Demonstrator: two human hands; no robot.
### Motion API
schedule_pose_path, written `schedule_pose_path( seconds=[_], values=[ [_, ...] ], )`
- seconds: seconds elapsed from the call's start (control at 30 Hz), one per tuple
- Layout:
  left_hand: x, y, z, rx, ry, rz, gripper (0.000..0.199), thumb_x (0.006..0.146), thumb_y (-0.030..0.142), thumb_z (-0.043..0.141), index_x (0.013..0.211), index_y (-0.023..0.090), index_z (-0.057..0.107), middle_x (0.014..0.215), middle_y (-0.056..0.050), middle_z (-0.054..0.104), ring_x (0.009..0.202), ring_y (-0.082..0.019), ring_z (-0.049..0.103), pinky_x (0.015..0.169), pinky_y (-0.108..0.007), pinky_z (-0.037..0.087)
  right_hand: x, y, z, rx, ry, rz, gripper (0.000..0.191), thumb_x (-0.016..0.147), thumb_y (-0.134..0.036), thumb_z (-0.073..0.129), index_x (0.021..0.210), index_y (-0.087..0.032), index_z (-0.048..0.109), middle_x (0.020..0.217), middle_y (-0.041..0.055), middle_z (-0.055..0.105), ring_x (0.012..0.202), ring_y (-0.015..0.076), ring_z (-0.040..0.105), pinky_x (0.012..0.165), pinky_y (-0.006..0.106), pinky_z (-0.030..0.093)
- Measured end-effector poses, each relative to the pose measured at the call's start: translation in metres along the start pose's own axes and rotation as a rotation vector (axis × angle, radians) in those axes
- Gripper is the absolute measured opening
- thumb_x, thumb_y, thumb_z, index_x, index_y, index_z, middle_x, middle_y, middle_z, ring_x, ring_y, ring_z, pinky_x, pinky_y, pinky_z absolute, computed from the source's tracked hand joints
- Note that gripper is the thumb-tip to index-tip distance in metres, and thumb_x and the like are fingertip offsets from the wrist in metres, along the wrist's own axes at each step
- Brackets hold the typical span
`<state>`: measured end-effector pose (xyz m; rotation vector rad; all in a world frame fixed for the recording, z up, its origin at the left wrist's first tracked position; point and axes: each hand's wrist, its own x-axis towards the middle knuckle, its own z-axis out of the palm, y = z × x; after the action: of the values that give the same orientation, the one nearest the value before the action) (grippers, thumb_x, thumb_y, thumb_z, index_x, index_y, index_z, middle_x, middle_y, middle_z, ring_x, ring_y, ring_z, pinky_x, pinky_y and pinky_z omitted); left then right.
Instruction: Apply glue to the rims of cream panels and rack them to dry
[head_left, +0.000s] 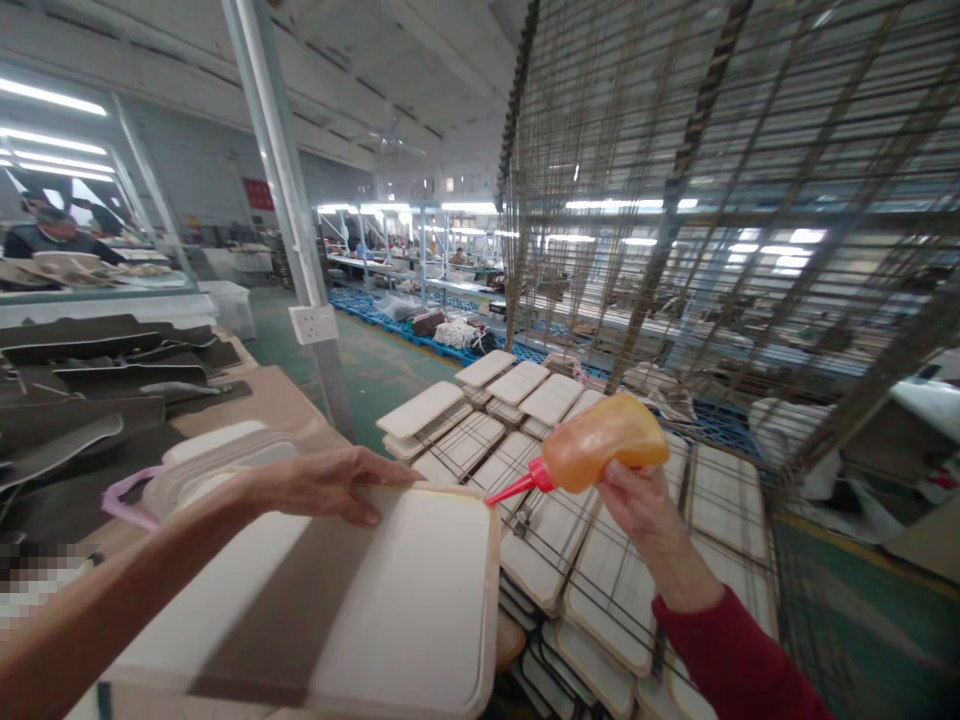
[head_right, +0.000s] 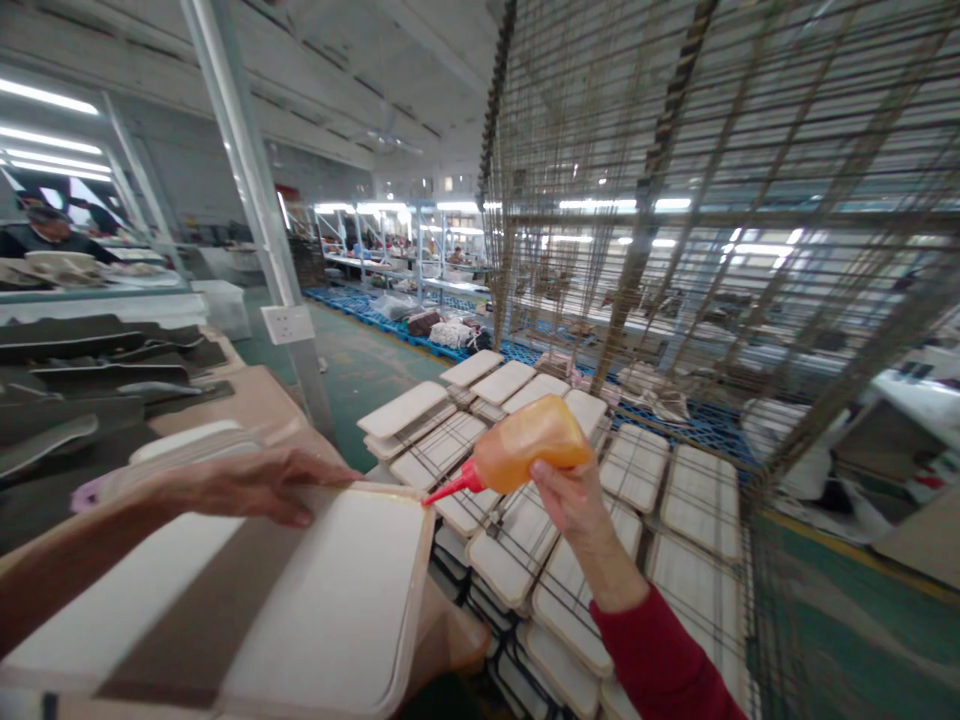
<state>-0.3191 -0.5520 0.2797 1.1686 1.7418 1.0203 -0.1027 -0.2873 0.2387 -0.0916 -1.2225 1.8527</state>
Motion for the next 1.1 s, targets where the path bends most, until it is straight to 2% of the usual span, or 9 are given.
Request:
schedule_pose_path(
  seconds=[0.13, 0.23, 0.33, 0.43, 0.53, 0.7, 0.83, 0.97, 1.1],
  values=[
    [-0.003, 0.004, 0.001, -0.074, -0.047, -0.022, 0.053, 0.052, 0.003, 0.074, 0.103, 0.018, 0.075, 0.105, -0.005, 0.072, 0.108, -0.034, 0.059, 0.095, -0.039, 0.043, -0.004, 0.000, -0.001, 0.006, 0.017, -0.014, 0.061, 0.039, -0.026, 0.090, 0.096, -0.026, 0.068, 0.071, -0.0024, 0.072, 0.065, 0.0163, 0.064, 0.076, 0.036, 0.053],
    [-0.005, 0.011, 0.004, -0.157, -0.059, -0.041, 0.047, 0.051, 0.001, 0.074, 0.095, 0.018, 0.077, 0.101, -0.006, 0.073, 0.107, -0.034, 0.059, 0.094, -0.039, 0.044, -0.006, -0.001, -0.002, 0.003, 0.008, -0.022, 0.060, 0.040, -0.027, 0.090, 0.096, -0.026, 0.068, 0.071, -0.0013, 0.072, 0.067, 0.0185, 0.065, 0.079, 0.043, 0.052],
    [-0.007, 0.018, 0.007, -0.131, -0.083, -0.065, 0.043, 0.052, 0.005, 0.075, 0.093, 0.016, 0.077, 0.100, -0.008, 0.073, 0.101, -0.034, 0.062, 0.089, -0.039, 0.047, -0.007, -0.003, -0.002, -0.003, -0.004, -0.012, 0.059, 0.040, -0.027, 0.089, 0.096, -0.027, 0.068, 0.067, -0.0010, 0.070, 0.069, 0.0210, 0.065, 0.084, 0.049, 0.049],
    [-0.009, 0.021, 0.008, -0.191, 0.033, -0.050, 0.043, 0.047, 0.008, 0.078, 0.089, 0.016, 0.077, 0.089, -0.007, 0.074, 0.089, -0.034, 0.066, 0.080, -0.041, 0.051, -0.009, -0.003, 0.000, 0.003, 0.001, -0.009, 0.059, 0.040, -0.026, 0.089, 0.095, -0.027, 0.069, 0.066, -0.0013, 0.069, 0.067, 0.0209, 0.064, 0.086, 0.051, 0.048],
    [-0.010, 0.022, 0.008, -0.286, 0.135, -0.054, 0.041, 0.048, 0.013, 0.078, 0.088, 0.015, 0.077, 0.084, -0.007, 0.074, 0.083, -0.035, 0.067, 0.074, -0.042, 0.053, -0.012, -0.003, 0.001, 0.011, 0.019, -0.022, 0.058, 0.038, -0.026, 0.089, 0.092, -0.027, 0.070, 0.068, -0.0006, 0.071, 0.064, 0.0199, 0.063, 0.084, 0.051, 0.049],
    [-0.012, 0.019, 0.004, -0.095, -0.016, -0.052, 0.046, 0.049, 0.012, 0.078, 0.095, 0.016, 0.077, 0.096, -0.007, 0.074, 0.096, -0.035, 0.064, 0.083, -0.039, 0.050, -0.018, -0.003, 0.003, -0.006, 0.009, -0.029, 0.060, 0.039, -0.026, 0.089, 0.095, -0.028, 0.069, 0.070, -0.0001, 0.071, 0.067, 0.0204, 0.064, 0.084, 0.050, 0.050],
    [-0.012, 0.013, 0.000, -0.067, -0.048, -0.027, 0.048, 0.054, 0.017, 0.078, 0.101, 0.015, 0.075, 0.098, -0.007, 0.073, 0.096, -0.036, 0.063, 0.083, -0.038, 0.050, -0.022, -0.003, 0.006, -0.009, -0.008, -0.018, 0.063, 0.039, -0.030, 0.090, 0.098, -0.028, 0.068, 0.069, -0.0007, 0.071, 0.066, 0.0198, 0.064, 0.082, 0.047, 0.052],
    [-0.011, 0.005, -0.006, -0.026, -0.168, 0.004, 0.050, 0.066, 0.022, 0.072, 0.115, 0.015, 0.069, 0.110, -0.006, 0.070, 0.106, -0.034, 0.059, 0.089, -0.035, 0.047, -0.025, -0.003, 0.008, -0.031, -0.066, 0.000, 0.068, 0.041, -0.034, 0.090, 0.105, -0.029, 0.066, 0.077, 0.0007, 0.072, 0.070, 0.0210, 0.066, 0.086, 0.047, 0.051],
    [-0.011, 0.002, -0.011, -0.011, -0.309, 0.025, 0.050, 0.073, 0.021, 0.067, 0.123, 0.015, 0.063, 0.118, -0.004, 0.066, 0.111, -0.031, 0.056, 0.093, -0.031, 0.044, -0.027, -0.004, 0.009, -0.058, -0.121, -0.006, 0.065, 0.043, -0.038, 0.089, 0.104, -0.032, 0.066, 0.085, 0.0018, 0.074, 0.066, 0.0201, 0.065, 0.087, 0.047, 0.052]
  ],
)
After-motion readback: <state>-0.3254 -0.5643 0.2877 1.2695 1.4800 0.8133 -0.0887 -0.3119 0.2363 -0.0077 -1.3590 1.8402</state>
